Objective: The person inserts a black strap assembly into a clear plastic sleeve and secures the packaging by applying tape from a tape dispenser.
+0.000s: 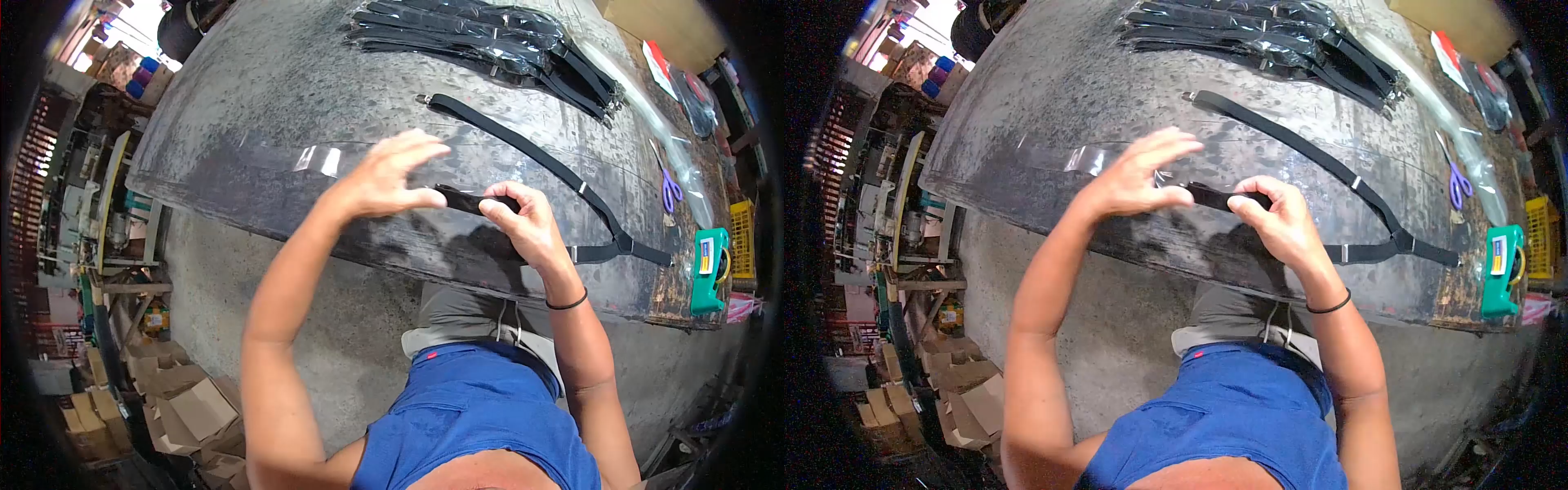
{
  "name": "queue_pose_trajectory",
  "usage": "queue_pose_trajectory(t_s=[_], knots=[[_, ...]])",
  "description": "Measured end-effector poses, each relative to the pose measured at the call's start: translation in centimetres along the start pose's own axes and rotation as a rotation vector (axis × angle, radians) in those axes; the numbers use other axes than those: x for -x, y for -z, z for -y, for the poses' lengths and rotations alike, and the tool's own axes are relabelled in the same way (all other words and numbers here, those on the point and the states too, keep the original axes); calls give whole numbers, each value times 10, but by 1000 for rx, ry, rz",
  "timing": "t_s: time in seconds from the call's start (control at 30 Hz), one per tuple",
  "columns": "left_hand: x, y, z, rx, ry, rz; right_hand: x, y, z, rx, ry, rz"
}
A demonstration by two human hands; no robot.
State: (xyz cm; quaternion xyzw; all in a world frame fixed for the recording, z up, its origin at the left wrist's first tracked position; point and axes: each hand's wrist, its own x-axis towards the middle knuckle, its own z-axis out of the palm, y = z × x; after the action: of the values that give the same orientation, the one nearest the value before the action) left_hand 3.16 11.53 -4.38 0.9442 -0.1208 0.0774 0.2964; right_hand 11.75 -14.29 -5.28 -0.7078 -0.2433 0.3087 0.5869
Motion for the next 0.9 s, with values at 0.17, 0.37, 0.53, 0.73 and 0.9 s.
queue_pose_trajectory(t_s=[0.17,0.37,0.53,0.73,0.9], knots=[[-39,-7,-12,550,320,544,-2,4,-3,67,166,-15],[-34,5,-14,560,431,546,5,31,-14,-90,38,142],[-33,2,-13,598,493,660,9,25,-13,68,105,202],[-39,-13,-16,514,442,701,7,1,-11,278,223,118],[-35,-17,-12,553,440,630,14,36,-27,249,102,162]])
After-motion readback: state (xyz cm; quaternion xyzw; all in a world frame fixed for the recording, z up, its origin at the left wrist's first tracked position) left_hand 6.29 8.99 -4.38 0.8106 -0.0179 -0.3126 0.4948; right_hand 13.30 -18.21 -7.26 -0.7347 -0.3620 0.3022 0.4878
